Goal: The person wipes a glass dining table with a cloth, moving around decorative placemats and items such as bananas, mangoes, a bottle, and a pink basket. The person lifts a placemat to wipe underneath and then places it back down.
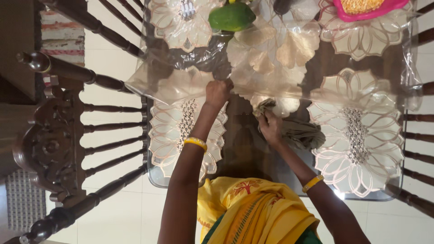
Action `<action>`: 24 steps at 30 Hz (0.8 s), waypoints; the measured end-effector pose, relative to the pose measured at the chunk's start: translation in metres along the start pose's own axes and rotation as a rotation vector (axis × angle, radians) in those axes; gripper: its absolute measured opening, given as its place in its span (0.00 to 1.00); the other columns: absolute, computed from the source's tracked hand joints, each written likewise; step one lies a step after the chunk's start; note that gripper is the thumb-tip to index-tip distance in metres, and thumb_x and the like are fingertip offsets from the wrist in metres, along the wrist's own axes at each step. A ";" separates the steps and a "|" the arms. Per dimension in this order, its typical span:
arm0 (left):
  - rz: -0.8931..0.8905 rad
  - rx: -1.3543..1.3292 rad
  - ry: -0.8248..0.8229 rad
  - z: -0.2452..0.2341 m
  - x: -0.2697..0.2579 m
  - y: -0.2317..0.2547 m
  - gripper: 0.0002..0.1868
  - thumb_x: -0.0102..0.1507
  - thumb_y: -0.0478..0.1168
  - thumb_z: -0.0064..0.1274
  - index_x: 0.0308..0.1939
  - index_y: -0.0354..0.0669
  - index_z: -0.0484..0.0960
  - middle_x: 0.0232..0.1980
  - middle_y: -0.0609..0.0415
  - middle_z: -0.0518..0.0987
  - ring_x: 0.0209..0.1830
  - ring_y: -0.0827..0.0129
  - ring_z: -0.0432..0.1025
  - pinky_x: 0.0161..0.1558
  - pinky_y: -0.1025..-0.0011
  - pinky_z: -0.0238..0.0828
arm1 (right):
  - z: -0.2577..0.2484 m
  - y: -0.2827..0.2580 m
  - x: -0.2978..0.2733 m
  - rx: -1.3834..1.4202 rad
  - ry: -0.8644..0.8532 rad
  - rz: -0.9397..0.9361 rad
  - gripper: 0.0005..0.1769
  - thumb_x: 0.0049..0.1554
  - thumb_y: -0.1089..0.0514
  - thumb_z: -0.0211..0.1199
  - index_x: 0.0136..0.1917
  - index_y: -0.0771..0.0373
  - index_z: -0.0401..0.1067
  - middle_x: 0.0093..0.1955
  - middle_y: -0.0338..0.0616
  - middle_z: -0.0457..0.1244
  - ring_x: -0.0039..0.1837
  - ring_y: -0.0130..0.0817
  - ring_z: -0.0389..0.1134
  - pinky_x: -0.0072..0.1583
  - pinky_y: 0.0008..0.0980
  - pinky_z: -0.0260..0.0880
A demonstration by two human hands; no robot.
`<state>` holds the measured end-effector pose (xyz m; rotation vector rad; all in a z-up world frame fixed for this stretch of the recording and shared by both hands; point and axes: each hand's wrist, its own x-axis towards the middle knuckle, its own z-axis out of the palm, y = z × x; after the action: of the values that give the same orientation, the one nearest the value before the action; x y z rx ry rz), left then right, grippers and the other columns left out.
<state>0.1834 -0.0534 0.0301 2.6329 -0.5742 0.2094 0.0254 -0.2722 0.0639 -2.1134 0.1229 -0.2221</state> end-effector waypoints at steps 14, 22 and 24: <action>0.115 0.072 -0.300 0.005 0.132 -0.024 0.15 0.59 0.51 0.62 0.34 0.42 0.84 0.35 0.44 0.83 0.39 0.52 0.79 0.40 0.56 0.75 | 0.111 0.008 0.089 -0.719 -0.257 -0.857 0.17 0.47 0.55 0.62 0.50 0.64 0.73 0.55 0.52 0.67 0.62 0.54 0.69 0.58 0.47 0.71; 0.328 0.185 0.001 0.009 0.076 -0.013 0.15 0.68 0.45 0.52 0.57 0.47 0.78 0.63 0.52 0.77 0.71 0.56 0.71 0.73 0.40 0.60 | 0.139 0.045 0.124 -0.508 -0.391 -0.604 0.20 0.56 0.53 0.58 0.57 0.66 0.73 0.57 0.56 0.66 0.62 0.52 0.64 0.65 0.50 0.62; 0.244 0.239 -0.012 0.012 0.037 -0.018 0.26 0.70 0.45 0.50 0.73 0.51 0.72 0.81 0.49 0.69 0.80 0.62 0.61 0.78 0.37 0.47 | 0.139 0.051 0.113 -0.517 -0.397 -0.572 0.20 0.56 0.53 0.58 0.58 0.66 0.73 0.59 0.55 0.65 0.63 0.52 0.64 0.66 0.51 0.61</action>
<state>0.2254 -0.0571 0.0210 2.7879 -0.9277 0.3566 0.1645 -0.2030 -0.0389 -2.6206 -0.7383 -0.1039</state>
